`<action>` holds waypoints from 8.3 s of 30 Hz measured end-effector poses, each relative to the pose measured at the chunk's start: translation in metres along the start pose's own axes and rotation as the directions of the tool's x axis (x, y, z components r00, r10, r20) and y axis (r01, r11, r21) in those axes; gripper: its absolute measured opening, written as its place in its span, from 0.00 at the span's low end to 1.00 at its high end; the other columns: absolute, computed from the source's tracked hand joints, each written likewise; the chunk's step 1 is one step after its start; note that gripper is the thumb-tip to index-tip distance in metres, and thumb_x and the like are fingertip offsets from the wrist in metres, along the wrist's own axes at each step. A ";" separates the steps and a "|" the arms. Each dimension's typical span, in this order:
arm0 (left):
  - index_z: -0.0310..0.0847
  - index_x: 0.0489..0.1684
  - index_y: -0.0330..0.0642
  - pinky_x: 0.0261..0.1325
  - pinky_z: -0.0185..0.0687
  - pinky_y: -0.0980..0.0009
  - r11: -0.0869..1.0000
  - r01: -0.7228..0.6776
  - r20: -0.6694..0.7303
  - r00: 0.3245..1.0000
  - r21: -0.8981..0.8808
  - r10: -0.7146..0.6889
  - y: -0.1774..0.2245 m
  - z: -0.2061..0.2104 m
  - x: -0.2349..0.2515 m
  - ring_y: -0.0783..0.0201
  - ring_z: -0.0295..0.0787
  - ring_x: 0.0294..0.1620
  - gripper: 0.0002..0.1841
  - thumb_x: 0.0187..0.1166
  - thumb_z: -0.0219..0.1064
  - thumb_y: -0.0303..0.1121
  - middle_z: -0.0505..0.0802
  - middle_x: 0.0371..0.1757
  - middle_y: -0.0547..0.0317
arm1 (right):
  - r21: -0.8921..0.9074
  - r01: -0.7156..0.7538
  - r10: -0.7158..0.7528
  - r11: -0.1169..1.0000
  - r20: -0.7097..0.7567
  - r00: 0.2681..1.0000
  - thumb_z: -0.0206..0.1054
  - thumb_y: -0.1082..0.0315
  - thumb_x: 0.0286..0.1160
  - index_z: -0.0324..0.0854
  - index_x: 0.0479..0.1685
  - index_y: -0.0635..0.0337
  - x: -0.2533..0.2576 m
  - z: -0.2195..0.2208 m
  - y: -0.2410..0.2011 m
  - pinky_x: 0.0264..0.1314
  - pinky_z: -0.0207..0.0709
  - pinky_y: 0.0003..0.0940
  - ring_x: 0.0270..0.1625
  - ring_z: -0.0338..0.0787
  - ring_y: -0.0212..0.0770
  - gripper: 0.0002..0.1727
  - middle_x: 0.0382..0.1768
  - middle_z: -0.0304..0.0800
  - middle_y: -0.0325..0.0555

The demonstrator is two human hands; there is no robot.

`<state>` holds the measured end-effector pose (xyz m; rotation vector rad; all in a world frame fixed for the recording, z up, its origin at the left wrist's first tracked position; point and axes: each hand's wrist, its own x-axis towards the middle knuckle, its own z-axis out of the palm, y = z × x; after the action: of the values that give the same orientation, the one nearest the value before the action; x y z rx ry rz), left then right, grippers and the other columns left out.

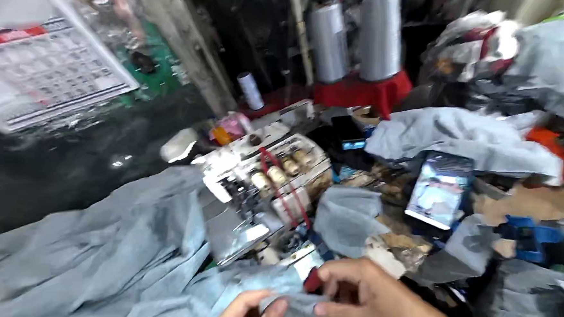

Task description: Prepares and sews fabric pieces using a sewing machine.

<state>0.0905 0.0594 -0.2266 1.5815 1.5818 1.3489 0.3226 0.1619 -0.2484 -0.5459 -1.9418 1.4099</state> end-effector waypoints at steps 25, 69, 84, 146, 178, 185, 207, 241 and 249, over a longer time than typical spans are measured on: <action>0.89 0.36 0.46 0.28 0.81 0.75 0.992 -0.013 0.074 0.997 0.126 0.004 -0.023 -0.030 0.017 0.74 0.84 0.25 0.15 0.84 0.68 0.47 0.90 0.28 0.68 | -0.157 -0.194 0.211 0.968 0.096 0.973 0.75 0.53 0.77 0.91 0.42 0.50 0.028 0.013 -0.009 0.30 0.91 0.32 0.27 0.92 0.33 0.11 0.30 0.94 0.35; 0.81 0.50 0.46 0.27 0.81 0.45 0.528 0.100 -0.188 0.975 0.844 0.116 -0.035 -0.081 0.117 0.49 0.89 0.26 0.10 0.79 0.61 0.37 0.88 0.25 0.54 | 0.166 -0.062 0.057 0.984 0.030 0.998 0.69 0.54 0.83 0.89 0.52 0.53 0.093 0.055 0.018 0.48 0.93 0.37 0.45 0.95 0.36 0.13 0.45 0.95 0.37; 0.86 0.52 0.35 0.39 0.96 0.66 0.998 -0.014 -0.307 0.952 -0.055 -0.003 -0.017 0.007 0.033 0.61 0.96 0.37 0.09 0.76 0.71 0.23 0.97 0.41 0.56 | 0.193 0.014 0.056 0.981 -0.350 0.935 0.73 0.74 0.72 0.69 0.74 0.61 0.059 0.045 0.023 0.53 0.94 0.43 0.50 0.96 0.48 0.29 0.50 0.95 0.50; 0.85 0.39 0.42 0.49 0.84 0.69 0.932 -0.311 -0.148 0.929 0.186 0.340 -0.017 0.027 -0.005 0.69 0.85 0.41 0.15 0.91 0.57 0.39 0.88 0.35 0.62 | 0.446 -0.129 0.266 0.886 -0.260 0.928 0.53 0.73 0.90 0.62 0.85 0.63 -0.008 0.073 -0.014 0.10 0.71 0.26 0.14 0.76 0.30 0.25 0.54 0.94 0.50; 0.77 0.64 0.35 0.45 0.89 0.67 0.760 0.118 0.295 0.950 -0.640 0.100 -0.023 0.027 0.007 0.65 0.89 0.40 0.18 0.80 0.72 0.31 0.91 0.43 0.50 | 0.688 -0.058 -0.118 0.723 0.206 0.971 0.76 0.67 0.74 0.73 0.77 0.50 0.016 0.003 0.020 0.30 0.79 0.21 0.33 0.87 0.28 0.30 0.39 0.90 0.42; 0.78 0.57 0.42 0.54 0.88 0.68 0.563 0.179 0.283 0.954 -0.807 0.102 -0.033 0.029 0.003 0.66 0.91 0.46 0.17 0.74 0.77 0.30 0.91 0.46 0.55 | 0.612 -0.154 -0.073 0.776 0.329 0.942 0.73 0.59 0.78 0.71 0.83 0.49 0.012 0.001 0.022 0.51 0.87 0.30 0.44 0.91 0.32 0.33 0.45 0.93 0.45; 0.65 0.71 0.29 0.54 0.95 0.57 0.917 0.128 0.138 0.987 -0.377 -0.081 0.020 0.040 -0.038 0.55 0.94 0.52 0.31 0.72 0.78 0.28 0.91 0.56 0.47 | 0.883 -0.273 0.424 0.383 0.094 0.901 0.65 0.57 0.85 0.79 0.59 0.48 -0.002 0.019 -0.016 0.23 0.76 0.18 0.23 0.81 0.26 0.12 0.32 0.86 0.42; 0.91 0.45 0.53 0.48 0.90 0.74 0.635 -0.223 0.112 0.971 0.740 0.210 -0.054 -0.048 0.022 0.72 0.90 0.49 0.11 0.87 0.61 0.40 0.91 0.51 0.64 | -0.322 -0.267 0.172 0.908 -0.295 0.940 0.68 0.42 0.76 0.92 0.33 0.43 0.041 0.114 0.024 0.36 0.83 0.27 0.39 0.85 0.27 0.18 0.50 0.85 0.35; 0.91 0.48 0.50 0.53 0.90 0.74 0.706 -0.346 0.100 0.925 0.617 0.366 -0.030 -0.062 0.021 0.71 0.91 0.51 0.09 0.86 0.63 0.37 0.93 0.49 0.64 | -0.306 -0.076 -0.038 0.949 -0.352 0.935 0.73 0.49 0.76 0.90 0.25 0.48 0.043 0.121 0.018 0.30 0.83 0.25 0.32 0.87 0.25 0.17 0.52 0.93 0.35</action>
<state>0.0194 0.0672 -0.2248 2.3847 1.9437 1.0629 0.2049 0.1167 -0.2773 -0.9045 -1.8707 0.9304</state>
